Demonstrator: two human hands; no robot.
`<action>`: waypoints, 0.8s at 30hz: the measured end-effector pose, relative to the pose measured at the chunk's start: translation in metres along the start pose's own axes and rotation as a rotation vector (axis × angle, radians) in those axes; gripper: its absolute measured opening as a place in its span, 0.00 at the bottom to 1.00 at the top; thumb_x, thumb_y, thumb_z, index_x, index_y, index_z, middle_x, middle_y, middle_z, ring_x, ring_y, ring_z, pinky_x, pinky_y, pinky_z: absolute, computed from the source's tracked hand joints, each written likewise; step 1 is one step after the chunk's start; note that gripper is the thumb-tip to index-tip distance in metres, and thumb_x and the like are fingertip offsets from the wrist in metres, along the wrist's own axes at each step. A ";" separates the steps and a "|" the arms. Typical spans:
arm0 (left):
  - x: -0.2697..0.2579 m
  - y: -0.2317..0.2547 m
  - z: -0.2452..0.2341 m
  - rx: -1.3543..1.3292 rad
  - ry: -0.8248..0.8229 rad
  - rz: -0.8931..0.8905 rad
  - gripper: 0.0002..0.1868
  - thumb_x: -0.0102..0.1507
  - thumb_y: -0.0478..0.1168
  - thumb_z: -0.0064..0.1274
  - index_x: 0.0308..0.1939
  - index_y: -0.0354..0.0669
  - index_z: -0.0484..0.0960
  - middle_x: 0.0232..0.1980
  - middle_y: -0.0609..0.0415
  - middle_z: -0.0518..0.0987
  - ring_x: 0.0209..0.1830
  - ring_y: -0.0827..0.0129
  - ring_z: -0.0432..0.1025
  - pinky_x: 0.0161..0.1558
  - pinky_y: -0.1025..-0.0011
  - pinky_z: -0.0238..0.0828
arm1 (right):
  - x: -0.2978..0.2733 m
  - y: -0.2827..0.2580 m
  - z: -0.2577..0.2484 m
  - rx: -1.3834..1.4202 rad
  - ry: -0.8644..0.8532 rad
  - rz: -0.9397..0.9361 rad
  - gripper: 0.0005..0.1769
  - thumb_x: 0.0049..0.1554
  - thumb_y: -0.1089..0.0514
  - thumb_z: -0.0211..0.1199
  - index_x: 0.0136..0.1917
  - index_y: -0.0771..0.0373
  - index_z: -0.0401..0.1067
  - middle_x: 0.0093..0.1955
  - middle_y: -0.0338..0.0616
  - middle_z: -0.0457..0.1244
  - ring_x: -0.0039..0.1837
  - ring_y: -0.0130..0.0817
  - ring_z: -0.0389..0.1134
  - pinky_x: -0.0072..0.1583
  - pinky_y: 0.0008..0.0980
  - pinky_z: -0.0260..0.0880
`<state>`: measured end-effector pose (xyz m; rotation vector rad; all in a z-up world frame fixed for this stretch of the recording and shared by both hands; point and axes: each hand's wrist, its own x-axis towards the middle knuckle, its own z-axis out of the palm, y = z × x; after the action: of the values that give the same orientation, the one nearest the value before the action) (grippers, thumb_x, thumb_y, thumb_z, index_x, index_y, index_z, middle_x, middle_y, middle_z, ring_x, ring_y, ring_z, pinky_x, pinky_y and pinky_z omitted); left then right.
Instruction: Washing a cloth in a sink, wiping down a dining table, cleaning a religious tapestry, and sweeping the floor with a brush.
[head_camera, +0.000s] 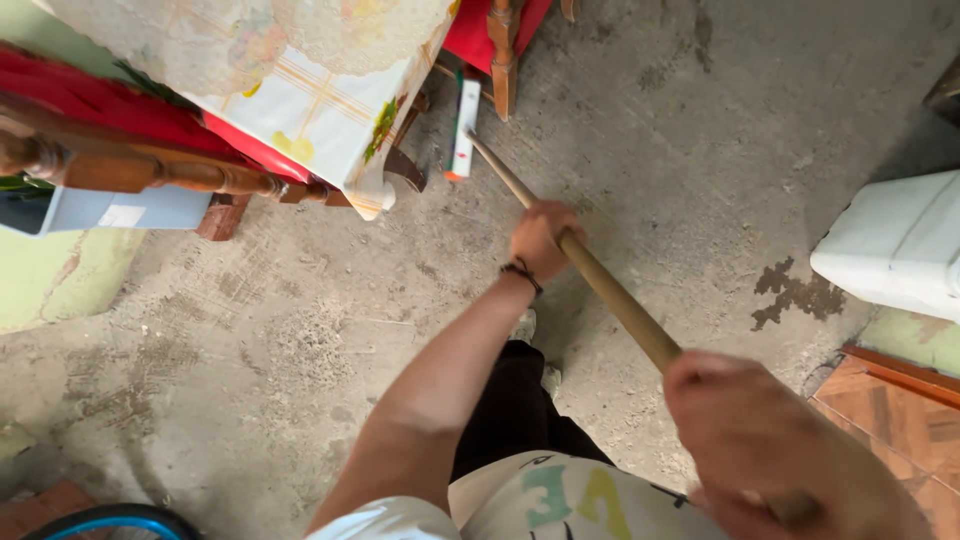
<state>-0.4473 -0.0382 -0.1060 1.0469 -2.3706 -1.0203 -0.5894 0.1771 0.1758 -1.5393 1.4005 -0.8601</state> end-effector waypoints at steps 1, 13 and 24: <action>0.000 0.012 -0.006 -0.042 0.006 0.004 0.03 0.54 0.40 0.61 0.29 0.49 0.83 0.40 0.56 0.81 0.51 0.57 0.74 0.55 0.59 0.73 | -0.013 0.024 -0.001 -0.277 -0.323 -0.094 0.15 0.52 0.58 0.61 0.26 0.53 0.64 0.27 0.33 0.58 0.39 0.29 0.66 0.65 0.45 0.65; 0.027 -0.050 0.013 0.064 -0.134 -0.085 0.02 0.56 0.40 0.59 0.32 0.53 0.86 0.39 0.59 0.82 0.49 0.65 0.75 0.59 0.62 0.70 | 0.018 0.038 0.010 0.010 -0.083 -0.170 0.14 0.50 0.64 0.67 0.33 0.55 0.62 0.32 0.39 0.54 0.43 0.34 0.56 0.56 0.42 0.67; 0.016 0.091 -0.008 -0.017 -0.616 0.001 0.07 0.53 0.45 0.61 0.31 0.50 0.85 0.32 0.55 0.82 0.37 0.62 0.77 0.45 0.61 0.75 | 0.019 -0.044 0.000 0.203 0.380 -0.186 0.08 0.49 0.62 0.60 0.44 0.56 0.68 0.36 0.37 0.62 0.42 0.29 0.66 0.60 0.42 0.70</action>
<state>-0.4981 -0.0117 -0.0335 0.8007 -2.8152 -1.5345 -0.5701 0.1578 0.2149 -1.4131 1.3921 -1.4233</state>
